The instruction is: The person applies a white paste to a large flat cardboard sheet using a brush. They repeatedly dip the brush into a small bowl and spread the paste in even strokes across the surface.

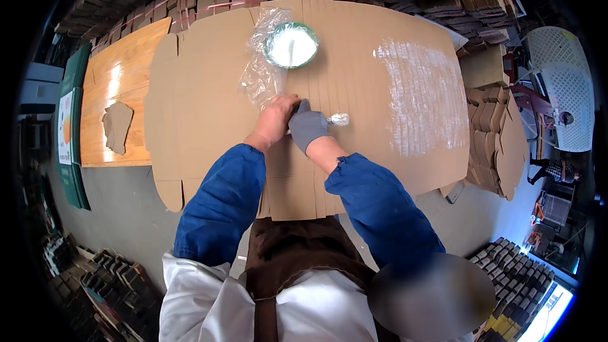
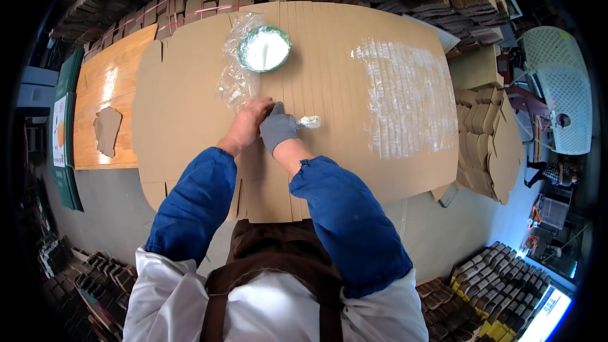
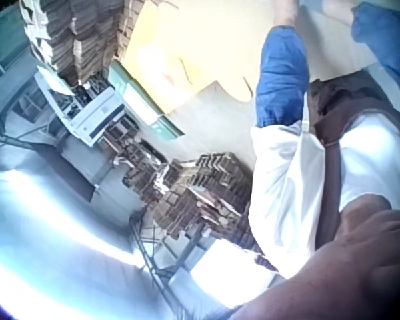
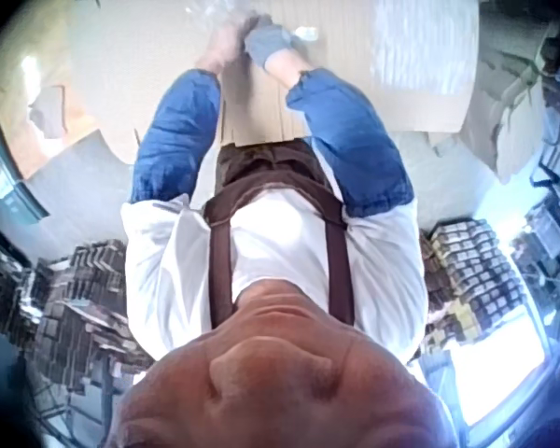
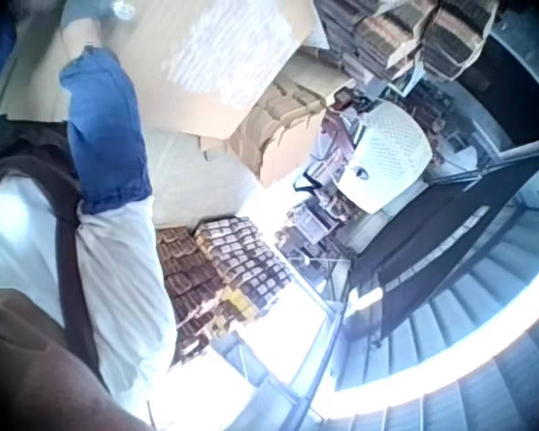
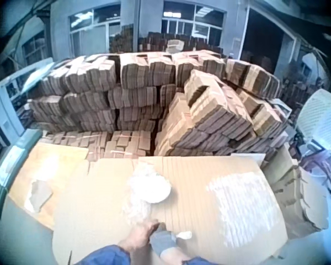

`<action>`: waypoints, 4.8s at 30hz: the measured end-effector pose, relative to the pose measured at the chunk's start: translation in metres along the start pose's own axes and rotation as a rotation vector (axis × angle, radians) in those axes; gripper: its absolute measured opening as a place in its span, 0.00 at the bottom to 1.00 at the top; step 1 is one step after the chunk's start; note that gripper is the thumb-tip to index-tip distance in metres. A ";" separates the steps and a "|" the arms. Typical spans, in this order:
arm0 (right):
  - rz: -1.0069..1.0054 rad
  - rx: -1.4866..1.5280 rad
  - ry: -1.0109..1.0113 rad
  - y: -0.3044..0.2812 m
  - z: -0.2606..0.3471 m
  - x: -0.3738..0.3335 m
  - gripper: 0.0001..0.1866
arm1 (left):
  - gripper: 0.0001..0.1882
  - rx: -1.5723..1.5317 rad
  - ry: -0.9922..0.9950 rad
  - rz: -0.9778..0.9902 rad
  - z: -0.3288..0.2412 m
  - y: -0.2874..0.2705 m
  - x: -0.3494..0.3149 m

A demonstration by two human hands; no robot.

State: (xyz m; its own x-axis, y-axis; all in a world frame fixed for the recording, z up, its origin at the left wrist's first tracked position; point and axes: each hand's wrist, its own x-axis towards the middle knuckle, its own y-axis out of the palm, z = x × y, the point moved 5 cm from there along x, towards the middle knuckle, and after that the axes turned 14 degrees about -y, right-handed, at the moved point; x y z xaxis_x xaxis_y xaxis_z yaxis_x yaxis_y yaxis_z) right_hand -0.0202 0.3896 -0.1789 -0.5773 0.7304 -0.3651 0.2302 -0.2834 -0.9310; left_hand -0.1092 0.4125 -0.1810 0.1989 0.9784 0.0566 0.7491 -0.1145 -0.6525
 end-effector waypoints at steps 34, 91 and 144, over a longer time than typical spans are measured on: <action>-0.745 0.693 0.284 -0.106 -0.150 0.089 0.19 | 0.25 0.296 -0.122 -0.155 -0.002 0.027 -0.023; -0.988 2.472 0.190 -0.043 -0.226 0.044 0.14 | 0.25 0.305 -0.140 -0.135 0.002 0.035 -0.019; -0.789 0.714 0.335 -0.031 -0.272 -0.021 0.14 | 0.28 0.367 -0.155 -0.113 0.003 0.043 -0.015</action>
State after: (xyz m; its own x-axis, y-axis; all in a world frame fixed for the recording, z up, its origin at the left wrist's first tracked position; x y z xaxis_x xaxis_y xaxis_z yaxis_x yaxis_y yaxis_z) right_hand 0.1979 0.5516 -0.1409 -0.0976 0.9635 0.2492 -0.6729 0.1207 -0.7298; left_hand -0.0815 0.3934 -0.2120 0.0100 0.9988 0.0474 0.4805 0.0368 -0.8762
